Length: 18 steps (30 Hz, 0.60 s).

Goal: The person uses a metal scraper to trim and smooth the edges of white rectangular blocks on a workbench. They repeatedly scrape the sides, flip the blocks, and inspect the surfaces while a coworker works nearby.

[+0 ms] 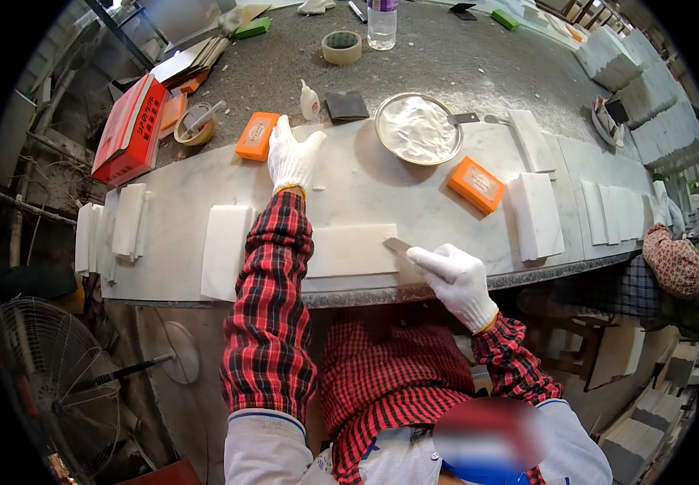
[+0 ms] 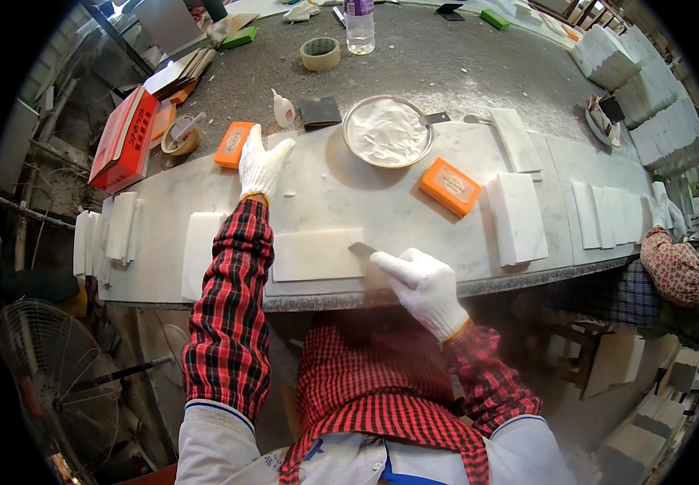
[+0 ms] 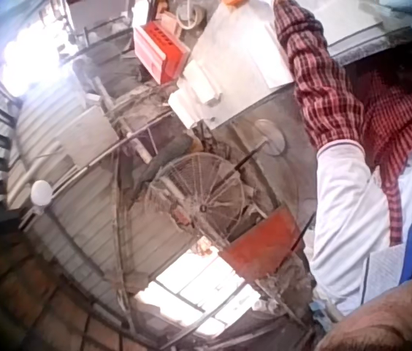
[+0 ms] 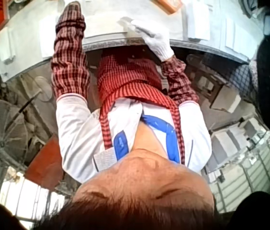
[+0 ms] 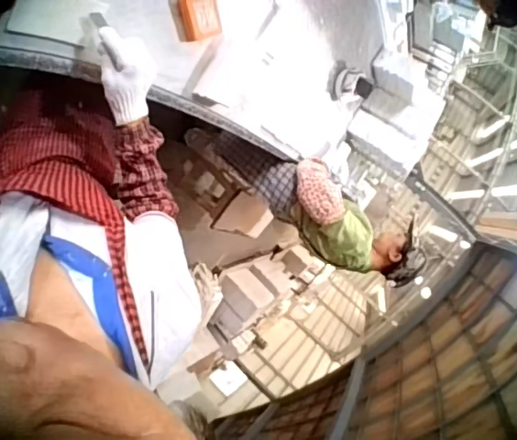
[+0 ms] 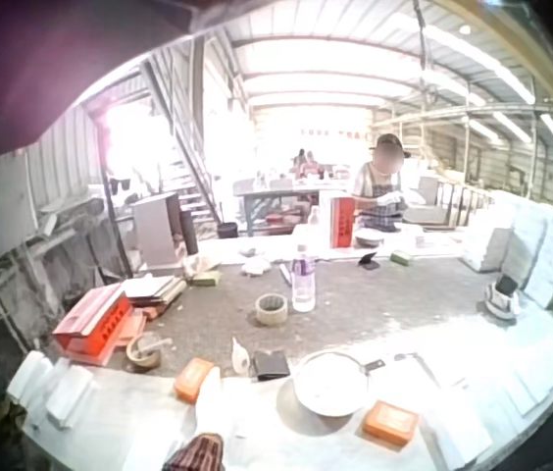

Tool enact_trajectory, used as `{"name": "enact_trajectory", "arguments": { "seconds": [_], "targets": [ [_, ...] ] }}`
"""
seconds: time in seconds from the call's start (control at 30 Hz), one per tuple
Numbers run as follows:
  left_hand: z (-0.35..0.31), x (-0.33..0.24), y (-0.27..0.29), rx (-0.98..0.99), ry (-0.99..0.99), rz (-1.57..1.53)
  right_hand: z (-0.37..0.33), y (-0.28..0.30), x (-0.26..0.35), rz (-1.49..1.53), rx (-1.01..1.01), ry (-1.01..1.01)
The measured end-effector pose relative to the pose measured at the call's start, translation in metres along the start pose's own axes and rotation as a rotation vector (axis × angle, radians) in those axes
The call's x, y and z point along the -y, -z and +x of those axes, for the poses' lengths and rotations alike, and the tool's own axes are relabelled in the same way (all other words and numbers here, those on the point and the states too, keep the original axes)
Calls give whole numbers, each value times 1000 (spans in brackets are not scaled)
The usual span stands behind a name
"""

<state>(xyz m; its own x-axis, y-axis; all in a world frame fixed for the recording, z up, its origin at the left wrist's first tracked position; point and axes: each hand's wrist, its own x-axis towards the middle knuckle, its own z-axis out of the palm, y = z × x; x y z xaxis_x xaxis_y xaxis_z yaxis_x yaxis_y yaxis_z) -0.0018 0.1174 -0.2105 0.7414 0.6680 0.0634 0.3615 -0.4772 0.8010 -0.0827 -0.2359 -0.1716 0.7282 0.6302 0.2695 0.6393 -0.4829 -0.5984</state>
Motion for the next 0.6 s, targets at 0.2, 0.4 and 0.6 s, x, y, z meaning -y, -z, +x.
{"name": "enact_trajectory", "arguments": {
  "seconds": [0.2, 0.4, 0.6],
  "targets": [
    [18, 0, -7, 14, 62, -29, -12, 14, -8, -163, 59, 76],
    [33, -6, -14, -28, 85, -40, -3, 37, -53, 74, -156, -86],
    [46, 2, -20, -39, 109, -75, 4, 22, -70, 3, -331, -127]
  ]
}}
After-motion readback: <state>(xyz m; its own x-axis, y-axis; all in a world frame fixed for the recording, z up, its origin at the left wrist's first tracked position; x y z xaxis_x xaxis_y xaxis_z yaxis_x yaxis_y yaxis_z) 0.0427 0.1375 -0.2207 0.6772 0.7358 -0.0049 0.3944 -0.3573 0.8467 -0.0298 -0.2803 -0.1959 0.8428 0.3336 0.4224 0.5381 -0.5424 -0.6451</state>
